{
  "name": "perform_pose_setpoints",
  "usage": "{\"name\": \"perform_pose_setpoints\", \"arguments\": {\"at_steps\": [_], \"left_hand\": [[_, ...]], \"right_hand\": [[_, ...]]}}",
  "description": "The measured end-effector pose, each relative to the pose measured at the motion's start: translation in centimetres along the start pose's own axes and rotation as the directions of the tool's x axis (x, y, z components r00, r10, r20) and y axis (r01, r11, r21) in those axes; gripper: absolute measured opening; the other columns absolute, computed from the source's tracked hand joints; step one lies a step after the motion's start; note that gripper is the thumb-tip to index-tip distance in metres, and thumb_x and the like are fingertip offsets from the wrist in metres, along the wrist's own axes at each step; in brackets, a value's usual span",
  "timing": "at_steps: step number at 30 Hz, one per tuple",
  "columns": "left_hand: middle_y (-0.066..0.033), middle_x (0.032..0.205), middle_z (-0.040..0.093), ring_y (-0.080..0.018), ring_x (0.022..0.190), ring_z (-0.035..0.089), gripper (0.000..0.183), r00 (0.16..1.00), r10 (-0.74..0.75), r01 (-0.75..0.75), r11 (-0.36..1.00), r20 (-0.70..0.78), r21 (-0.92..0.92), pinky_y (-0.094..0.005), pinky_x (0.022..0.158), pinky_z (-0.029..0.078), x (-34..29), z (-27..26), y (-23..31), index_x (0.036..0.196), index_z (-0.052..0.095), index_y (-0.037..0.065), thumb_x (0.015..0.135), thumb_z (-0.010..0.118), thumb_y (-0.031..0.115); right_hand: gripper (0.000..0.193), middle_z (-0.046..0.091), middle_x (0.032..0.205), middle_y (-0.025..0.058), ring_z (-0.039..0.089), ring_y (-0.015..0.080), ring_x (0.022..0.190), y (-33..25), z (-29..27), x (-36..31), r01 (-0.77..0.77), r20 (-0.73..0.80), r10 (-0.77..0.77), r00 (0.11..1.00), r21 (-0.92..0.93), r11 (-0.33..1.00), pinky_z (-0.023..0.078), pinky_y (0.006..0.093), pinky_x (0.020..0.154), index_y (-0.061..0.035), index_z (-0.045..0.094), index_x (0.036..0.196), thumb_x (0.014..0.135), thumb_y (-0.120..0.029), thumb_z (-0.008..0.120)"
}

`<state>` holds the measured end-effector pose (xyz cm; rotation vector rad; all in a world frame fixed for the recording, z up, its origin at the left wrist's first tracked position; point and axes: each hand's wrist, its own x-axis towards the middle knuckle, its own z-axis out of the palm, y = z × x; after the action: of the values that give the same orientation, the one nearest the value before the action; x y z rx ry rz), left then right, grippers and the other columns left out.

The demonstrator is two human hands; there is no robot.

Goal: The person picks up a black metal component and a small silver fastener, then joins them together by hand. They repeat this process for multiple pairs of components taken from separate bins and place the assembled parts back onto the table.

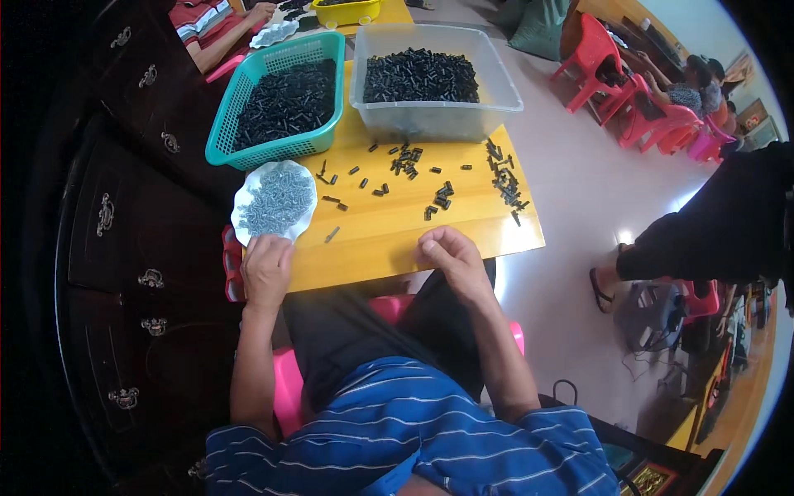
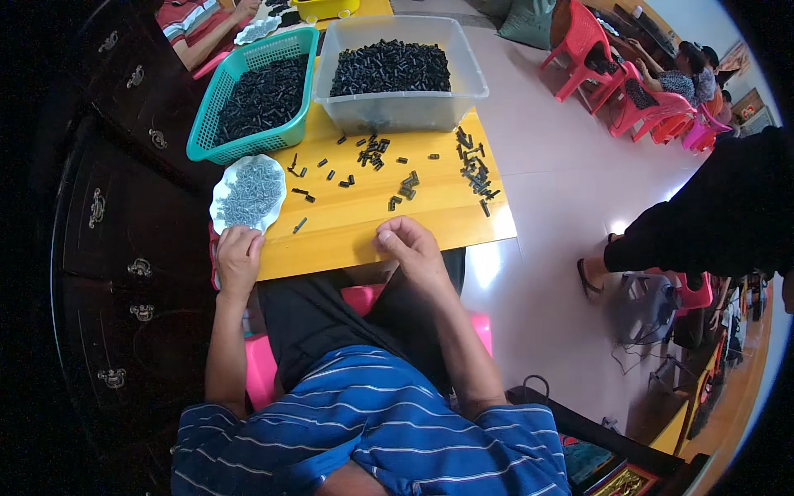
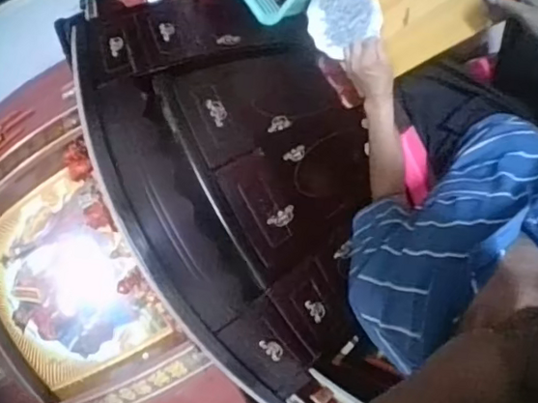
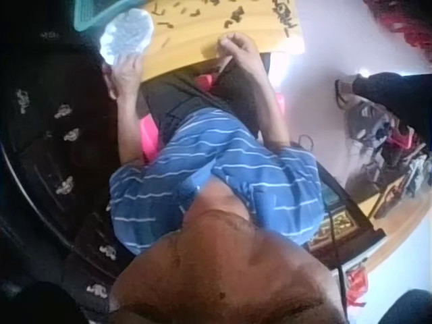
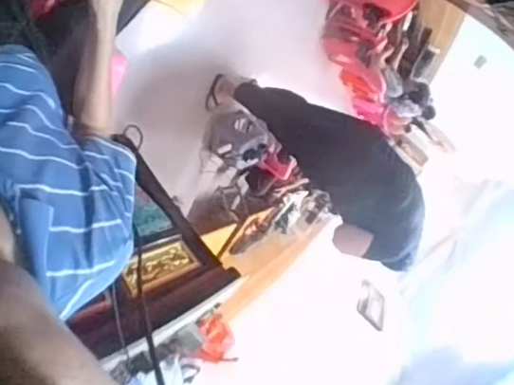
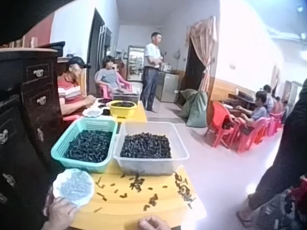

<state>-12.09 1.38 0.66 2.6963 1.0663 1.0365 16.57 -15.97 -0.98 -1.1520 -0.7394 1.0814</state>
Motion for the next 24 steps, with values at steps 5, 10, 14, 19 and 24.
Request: {"name": "perform_pose_setpoints", "arguments": {"at_steps": [5, 10, 14, 19, 24], "left_hand": [[-0.0116, 0.085, 0.062, -0.0326, 0.083, 0.060, 0.008, 1.000, -0.022, 0.021, 0.998, -0.017, -0.055, -0.0421, 0.074, 0.047, -0.1, 0.0, -0.6, 0.085, 0.065, 0.003, 0.079, 0.070, 0.001], [-0.0124, 0.088, 0.063, -0.0344, 0.087, 0.061, 0.010, 0.995, -0.071, 0.071, 0.997, 0.067, 0.010, -0.0449, 0.076, 0.048, 0.5, -0.3, -1.3, 0.091, 0.066, 0.004, 0.082, 0.069, 0.005], [-0.0123, 0.089, 0.063, -0.0346, 0.088, 0.061, 0.014, 0.994, -0.070, 0.065, 0.995, 0.080, 0.073, -0.0448, 0.076, 0.049, 1.1, -0.7, -1.2, 0.095, 0.067, 0.004, 0.082, 0.069, 0.005], [-0.0130, 0.091, 0.064, -0.0346, 0.089, 0.062, 0.013, 0.995, -0.085, 0.083, 0.996, 0.058, 0.036, -0.0445, 0.076, 0.050, 0.7, -0.6, -1.6, 0.097, 0.066, 0.003, 0.085, 0.067, 0.004], [-0.0134, 0.091, 0.065, -0.0350, 0.088, 0.063, 0.010, 0.995, -0.092, 0.092, 0.996, 0.025, 0.001, -0.0442, 0.076, 0.050, 1.0, -0.9, -1.3, 0.097, 0.066, 0.003, 0.087, 0.064, 0.003]], "right_hand": [[0.016, 0.067, 0.085, 0.0032, 0.063, 0.0114, 0.079, -1.3, -0.3, 0.3, 0.011, -0.146, -0.066, 0.987, -0.351, 0.936, 0.050, 0.0268, 0.074, -0.0012, 0.064, 0.098, 0.096, -0.017, 0.063], [0.016, 0.070, 0.080, 0.0105, 0.068, 0.0201, 0.074, -3.0, -0.9, 1.2, 0.001, -0.185, -0.272, 0.944, -0.826, 0.564, 0.053, 0.0319, 0.070, -0.0023, 0.066, 0.097, 0.090, -0.017, 0.066], [0.017, 0.070, 0.084, 0.0148, 0.069, 0.0307, 0.079, -2.0, -2.5, 2.6, -0.027, -0.207, -0.360, 0.910, -0.895, 0.446, 0.054, 0.0390, 0.072, -0.0051, 0.067, 0.098, 0.086, -0.017, 0.068], [0.017, 0.070, 0.086, 0.0141, 0.068, 0.0343, 0.081, -1.7, -3.2, 3.5, -0.018, -0.179, -0.399, 0.899, -0.927, 0.375, 0.053, 0.0423, 0.074, -0.0066, 0.066, 0.098, 0.085, -0.017, 0.069], [0.015, 0.071, 0.084, 0.0137, 0.070, 0.0284, 0.077, -2.3, -1.9, 3.3, 0.029, -0.176, -0.362, 0.915, -0.868, 0.495, 0.054, 0.0384, 0.069, -0.0054, 0.067, 0.097, 0.087, -0.016, 0.069]]}}
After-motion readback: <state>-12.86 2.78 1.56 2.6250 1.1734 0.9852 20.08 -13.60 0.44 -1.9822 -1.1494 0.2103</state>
